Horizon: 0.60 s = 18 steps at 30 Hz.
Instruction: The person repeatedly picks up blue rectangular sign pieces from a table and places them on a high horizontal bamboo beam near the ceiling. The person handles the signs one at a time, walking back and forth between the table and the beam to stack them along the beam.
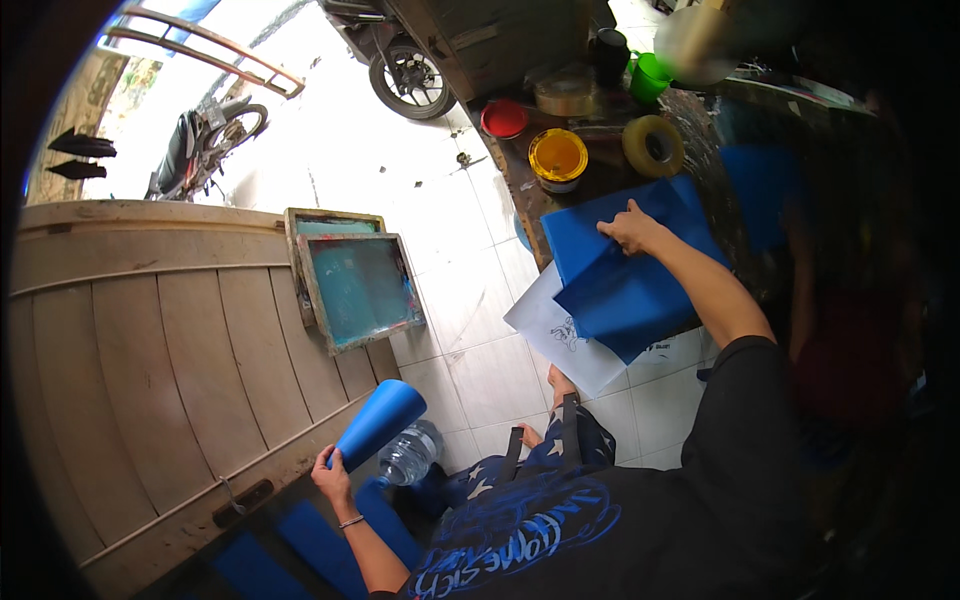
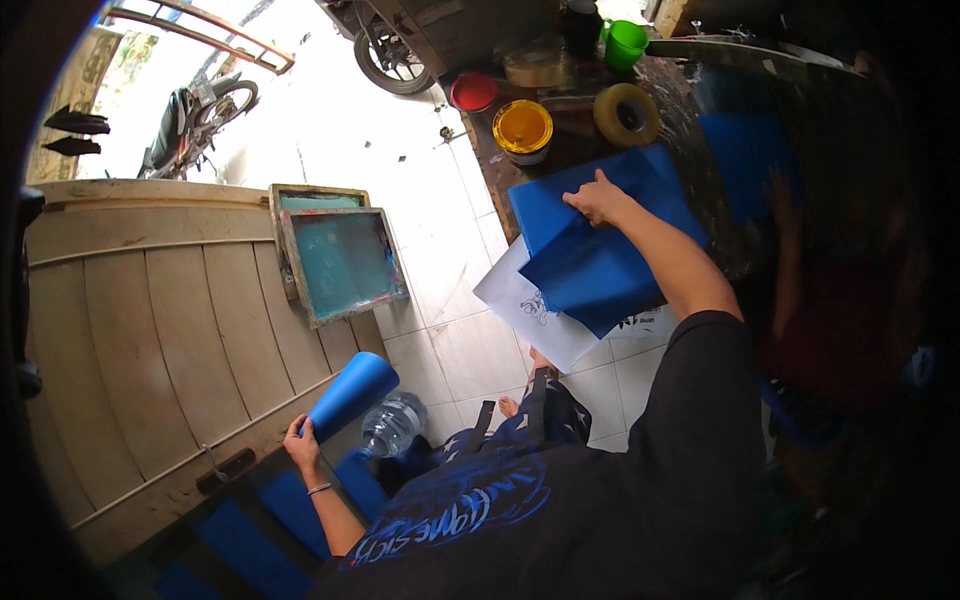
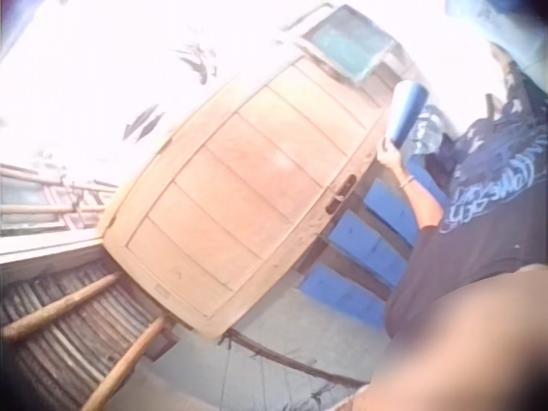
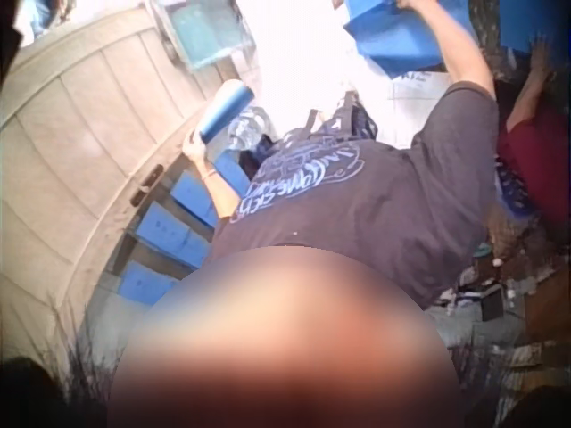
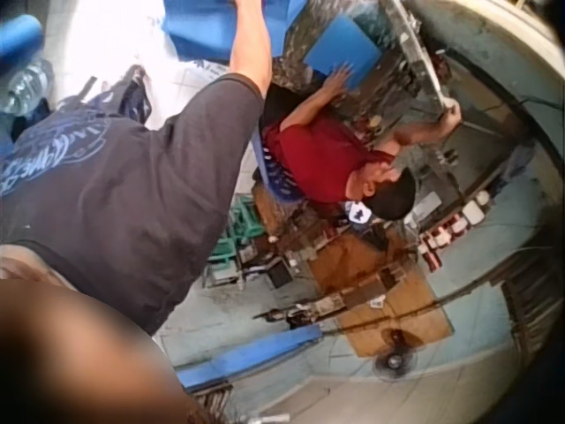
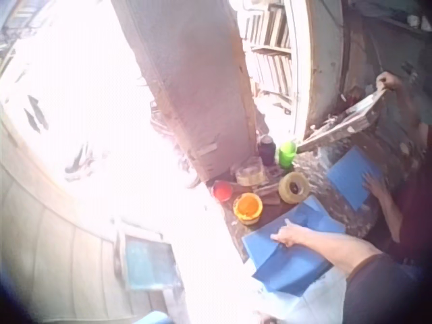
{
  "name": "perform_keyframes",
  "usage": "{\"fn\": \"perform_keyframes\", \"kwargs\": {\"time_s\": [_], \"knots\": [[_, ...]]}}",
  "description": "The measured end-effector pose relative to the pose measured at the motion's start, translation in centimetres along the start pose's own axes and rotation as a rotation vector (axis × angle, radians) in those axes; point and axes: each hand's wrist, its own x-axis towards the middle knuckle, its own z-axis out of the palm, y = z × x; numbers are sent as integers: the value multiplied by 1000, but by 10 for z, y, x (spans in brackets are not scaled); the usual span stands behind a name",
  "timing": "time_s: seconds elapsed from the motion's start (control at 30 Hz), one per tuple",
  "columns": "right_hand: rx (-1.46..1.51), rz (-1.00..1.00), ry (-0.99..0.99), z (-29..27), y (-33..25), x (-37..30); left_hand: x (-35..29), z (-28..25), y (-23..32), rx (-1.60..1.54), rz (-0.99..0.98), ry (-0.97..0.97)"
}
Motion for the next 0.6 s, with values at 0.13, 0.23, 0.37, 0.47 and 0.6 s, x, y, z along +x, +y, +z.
{"fn": "perform_keyframes", "kwargs": {"time_s": [0.13,0.23,0.37,0.47,0.6], "knots": [[-63,-46,-236,-28,-27,-59,3,15,24,-124,49,-91],[-107,-57,-327,-36,-66,-135,10,26,37,-220,142,-144],[48,16,-418,-21,-128,-249,17,41,46,-307,277,-202],[454,85,-325,9,-177,-328,14,48,52,-355,421,-284],[1205,418,50,72,-255,-415,-7,51,62,-466,572,-465]]}}
